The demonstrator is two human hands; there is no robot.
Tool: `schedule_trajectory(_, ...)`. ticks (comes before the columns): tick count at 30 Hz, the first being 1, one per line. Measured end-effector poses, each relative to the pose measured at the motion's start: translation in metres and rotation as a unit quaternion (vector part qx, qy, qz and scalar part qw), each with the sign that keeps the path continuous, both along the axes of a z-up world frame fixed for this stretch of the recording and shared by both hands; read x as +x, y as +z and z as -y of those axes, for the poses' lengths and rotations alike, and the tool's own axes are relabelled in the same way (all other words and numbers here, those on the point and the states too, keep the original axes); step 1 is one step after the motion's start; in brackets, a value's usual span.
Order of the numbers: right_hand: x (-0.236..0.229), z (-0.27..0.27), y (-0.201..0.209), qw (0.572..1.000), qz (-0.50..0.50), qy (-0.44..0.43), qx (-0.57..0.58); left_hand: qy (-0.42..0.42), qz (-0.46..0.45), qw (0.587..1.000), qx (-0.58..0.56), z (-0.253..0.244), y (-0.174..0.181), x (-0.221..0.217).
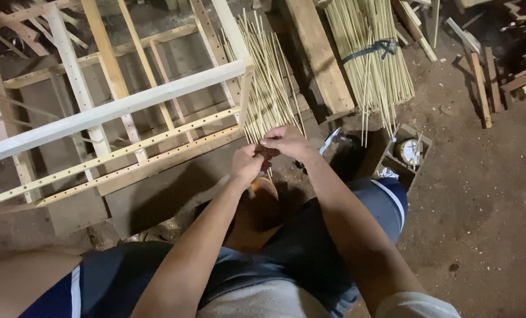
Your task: Inserting thin bamboo sticks into pre-drilled holes of a wooden frame to assemble a structure, likely a birdcage.
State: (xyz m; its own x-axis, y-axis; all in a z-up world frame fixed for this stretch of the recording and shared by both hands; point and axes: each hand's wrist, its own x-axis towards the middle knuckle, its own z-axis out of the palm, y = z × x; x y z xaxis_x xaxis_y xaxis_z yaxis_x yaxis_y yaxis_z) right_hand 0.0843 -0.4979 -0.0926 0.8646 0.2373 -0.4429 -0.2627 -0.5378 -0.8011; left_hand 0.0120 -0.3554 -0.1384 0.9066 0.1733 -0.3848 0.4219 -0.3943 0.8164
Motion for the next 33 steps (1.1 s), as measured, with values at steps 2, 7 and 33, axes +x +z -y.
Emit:
schedule_trajectory(2,0.002,0.0,-0.004,1.0,0.004,0.023,-0.016,0.035,-0.024,0.997,-0.061,0.0,-0.007,-0.001)
schedule_trajectory(7,0.007,-0.002,-0.02,1.0,-0.004,-0.013,-0.007,0.007,0.002,1.0,-0.001,-0.003,0.0,-0.009)
schedule_trajectory(33,0.025,-0.017,-0.019,0.976,-0.104,-0.141,0.131,-0.028,-0.107,0.986,0.128,-0.025,0.026,0.002)
